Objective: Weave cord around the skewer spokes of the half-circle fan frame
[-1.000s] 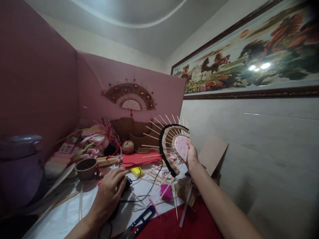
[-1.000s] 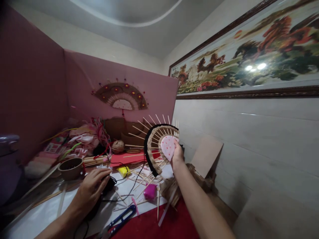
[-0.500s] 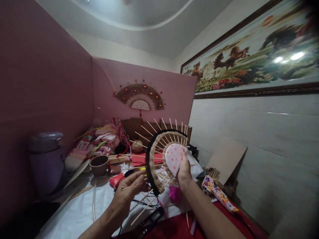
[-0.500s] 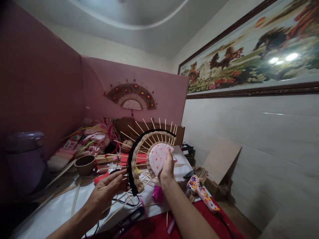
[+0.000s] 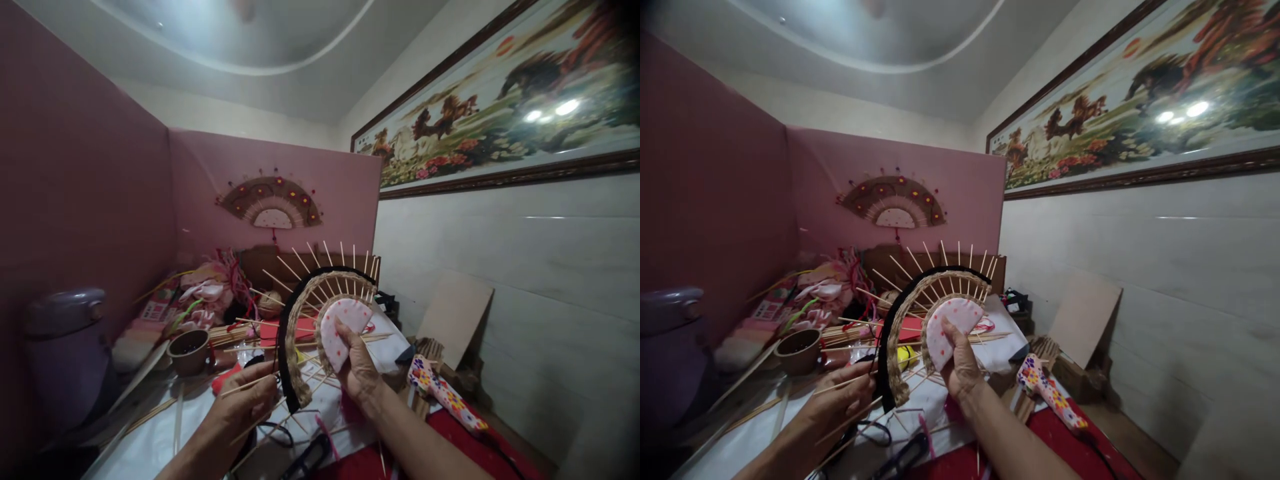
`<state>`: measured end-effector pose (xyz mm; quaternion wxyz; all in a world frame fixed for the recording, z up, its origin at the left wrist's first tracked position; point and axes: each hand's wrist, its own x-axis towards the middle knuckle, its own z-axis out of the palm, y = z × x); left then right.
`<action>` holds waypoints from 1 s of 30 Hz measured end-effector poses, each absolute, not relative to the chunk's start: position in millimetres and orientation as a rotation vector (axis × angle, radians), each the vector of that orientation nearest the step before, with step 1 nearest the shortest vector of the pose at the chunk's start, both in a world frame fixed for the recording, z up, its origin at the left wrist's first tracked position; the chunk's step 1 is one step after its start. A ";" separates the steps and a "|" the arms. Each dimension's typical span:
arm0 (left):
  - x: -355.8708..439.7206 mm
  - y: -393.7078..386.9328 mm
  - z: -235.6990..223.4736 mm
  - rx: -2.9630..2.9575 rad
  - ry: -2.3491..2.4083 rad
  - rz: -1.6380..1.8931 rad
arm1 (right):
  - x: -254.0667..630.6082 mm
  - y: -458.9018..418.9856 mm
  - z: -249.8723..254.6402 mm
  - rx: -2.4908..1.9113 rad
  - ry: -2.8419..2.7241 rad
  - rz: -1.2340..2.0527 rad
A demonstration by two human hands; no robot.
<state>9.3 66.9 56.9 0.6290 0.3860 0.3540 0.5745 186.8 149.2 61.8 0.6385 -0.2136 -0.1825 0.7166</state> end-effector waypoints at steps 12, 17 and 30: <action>17.8 60.7 56.2 1.052 1.054 1.320 | 188.6 146.7 65.3 -0.398 -0.376 1.655; 16.6 59.1 56.8 1.111 1.043 1.289 | 190.0 144.6 65.0 -0.388 -0.390 1.661; 17.7 54.0 63.8 1.106 1.125 1.303 | 192.0 143.3 66.0 -0.322 -0.374 1.643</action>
